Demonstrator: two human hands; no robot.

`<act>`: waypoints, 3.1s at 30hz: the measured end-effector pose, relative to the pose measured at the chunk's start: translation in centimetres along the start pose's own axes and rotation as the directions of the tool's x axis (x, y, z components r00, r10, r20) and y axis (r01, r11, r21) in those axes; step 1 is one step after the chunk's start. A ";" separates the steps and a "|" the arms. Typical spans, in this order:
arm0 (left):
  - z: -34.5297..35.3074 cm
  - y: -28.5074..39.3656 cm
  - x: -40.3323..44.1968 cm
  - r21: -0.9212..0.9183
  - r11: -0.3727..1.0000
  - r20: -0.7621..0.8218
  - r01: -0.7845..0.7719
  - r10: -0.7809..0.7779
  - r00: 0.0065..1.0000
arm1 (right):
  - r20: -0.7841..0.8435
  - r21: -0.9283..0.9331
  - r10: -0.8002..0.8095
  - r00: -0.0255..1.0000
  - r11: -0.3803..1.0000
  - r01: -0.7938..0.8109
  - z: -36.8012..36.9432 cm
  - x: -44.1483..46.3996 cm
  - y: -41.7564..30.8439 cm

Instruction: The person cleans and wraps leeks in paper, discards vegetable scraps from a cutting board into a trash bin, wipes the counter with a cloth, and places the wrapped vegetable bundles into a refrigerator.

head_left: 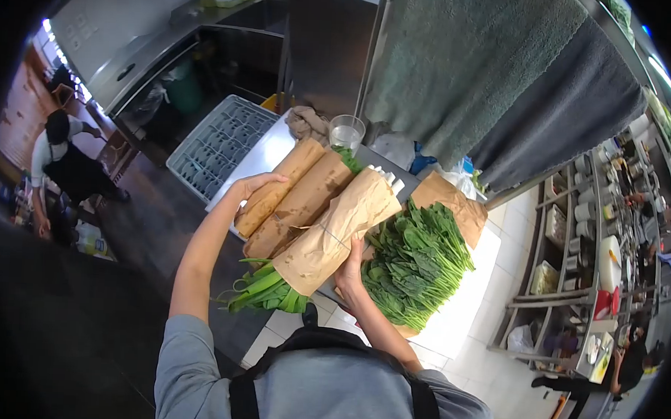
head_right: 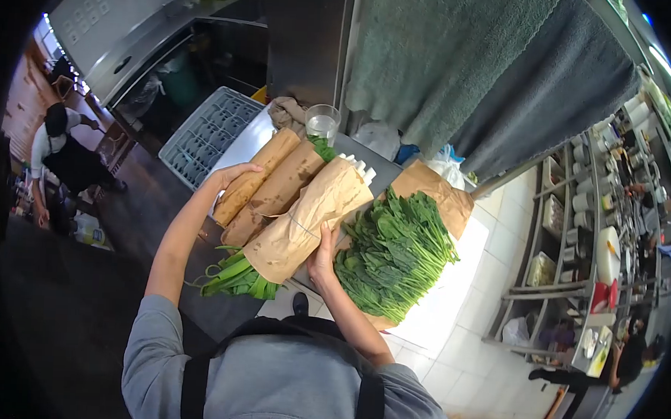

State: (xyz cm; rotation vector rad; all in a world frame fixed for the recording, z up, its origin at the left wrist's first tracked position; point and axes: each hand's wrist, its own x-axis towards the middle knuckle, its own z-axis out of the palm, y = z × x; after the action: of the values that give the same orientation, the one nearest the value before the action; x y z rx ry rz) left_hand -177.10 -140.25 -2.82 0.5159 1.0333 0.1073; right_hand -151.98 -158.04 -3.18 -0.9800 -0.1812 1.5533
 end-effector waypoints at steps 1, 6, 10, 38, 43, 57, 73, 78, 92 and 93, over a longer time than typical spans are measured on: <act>0.5 -0.7 0.1 0.084 0.996 -0.054 -0.023 0.028 0.998 | -0.015 -0.022 -0.009 1.000 1.000 0.008 -1.1 -0.1 0.9; -2.2 -4.2 5.4 0.538 0.840 -0.324 -0.064 0.276 0.905 | -0.104 -0.210 -0.114 0.988 0.974 0.090 -1.1 -1.2 0.5; 1.8 -3.3 1.9 0.833 0.550 -0.381 0.054 0.500 0.778 | -0.210 -0.364 -0.249 0.945 0.918 0.161 -1.0 -1.8 1.4; 16.7 -15.2 0.1 0.686 0.619 -0.053 -0.383 0.567 0.822 | -0.011 -0.190 -0.178 0.984 0.966 0.173 -4.1 -5.3 2.3; 16.1 -15.1 -1.0 0.320 0.812 -0.076 -0.488 0.536 0.841 | 0.012 -0.321 -0.114 0.993 0.941 0.112 -5.7 -5.4 0.9; 36.6 -34.2 -21.4 0.408 0.425 -0.899 -0.808 0.339 -0.276 | 0.453 -0.857 -0.179 0.873 0.180 0.482 -16.0 0.0 4.6; 81.7 -36.9 -9.4 0.659 0.743 0.331 0.116 -0.149 -0.932 | 0.736 -0.637 0.459 -0.498 0.720 -0.277 -2.2 -31.9 5.6; 99.5 -36.0 -0.1 0.183 0.951 0.885 0.251 -0.049 -0.462 | 0.668 -0.544 0.071 -0.741 0.726 -0.421 -13.6 -55.6 -3.5; 114.8 -26.6 16.9 -0.512 0.817 0.791 -0.266 0.569 0.223 | 0.643 -0.580 0.491 -0.587 0.814 0.046 -29.1 -71.9 -8.4; 115.7 -26.1 18.4 -0.513 0.814 0.790 -0.273 0.572 0.222 | 0.638 -0.597 0.517 -0.570 0.800 0.057 -29.3 -71.6 -8.9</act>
State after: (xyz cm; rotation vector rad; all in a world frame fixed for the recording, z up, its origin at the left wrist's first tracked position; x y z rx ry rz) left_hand -74.18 -198.64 17.47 0.4869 -0.3400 0.4031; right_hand -132.17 -230.39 17.76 0.8512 -1.7763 2.5918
